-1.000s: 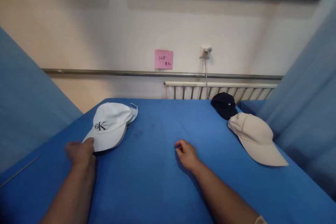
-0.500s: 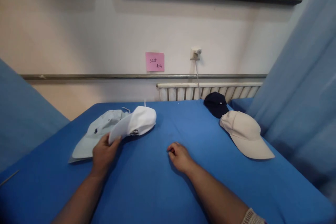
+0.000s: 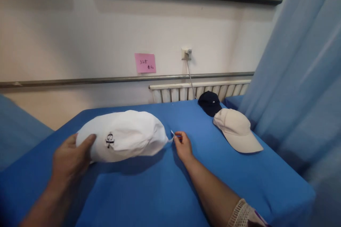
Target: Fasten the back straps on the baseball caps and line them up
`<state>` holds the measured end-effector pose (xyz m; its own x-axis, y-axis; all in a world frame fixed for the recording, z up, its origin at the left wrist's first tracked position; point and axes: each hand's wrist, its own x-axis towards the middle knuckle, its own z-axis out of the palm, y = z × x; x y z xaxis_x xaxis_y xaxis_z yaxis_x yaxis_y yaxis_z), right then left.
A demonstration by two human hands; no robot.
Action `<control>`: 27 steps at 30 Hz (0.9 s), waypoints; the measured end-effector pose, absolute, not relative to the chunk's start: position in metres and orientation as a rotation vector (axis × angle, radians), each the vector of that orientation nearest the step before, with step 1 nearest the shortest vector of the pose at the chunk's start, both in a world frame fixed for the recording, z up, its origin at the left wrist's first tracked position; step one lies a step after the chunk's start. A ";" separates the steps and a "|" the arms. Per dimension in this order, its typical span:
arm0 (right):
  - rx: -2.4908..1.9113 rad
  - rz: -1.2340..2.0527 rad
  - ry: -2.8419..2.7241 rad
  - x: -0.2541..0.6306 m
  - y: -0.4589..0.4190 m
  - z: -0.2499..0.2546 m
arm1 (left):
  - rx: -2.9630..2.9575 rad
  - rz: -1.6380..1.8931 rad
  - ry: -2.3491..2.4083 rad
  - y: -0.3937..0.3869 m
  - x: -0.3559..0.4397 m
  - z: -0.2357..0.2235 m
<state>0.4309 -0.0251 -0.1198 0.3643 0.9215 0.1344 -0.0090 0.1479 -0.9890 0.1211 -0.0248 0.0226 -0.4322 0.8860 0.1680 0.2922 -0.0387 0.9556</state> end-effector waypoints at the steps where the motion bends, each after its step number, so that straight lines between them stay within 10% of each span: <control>1: -1.190 0.926 -0.910 0.434 -0.024 -0.117 | 1.199 1.489 1.586 -0.017 0.122 0.030; 10: -0.661 1.861 -0.759 0.444 -0.036 -0.090 | 1.345 0.720 1.222 0.076 0.184 0.036; 27: -1.462 0.742 -1.079 0.438 -0.009 -0.135 | 1.668 1.396 1.535 0.124 0.242 -0.022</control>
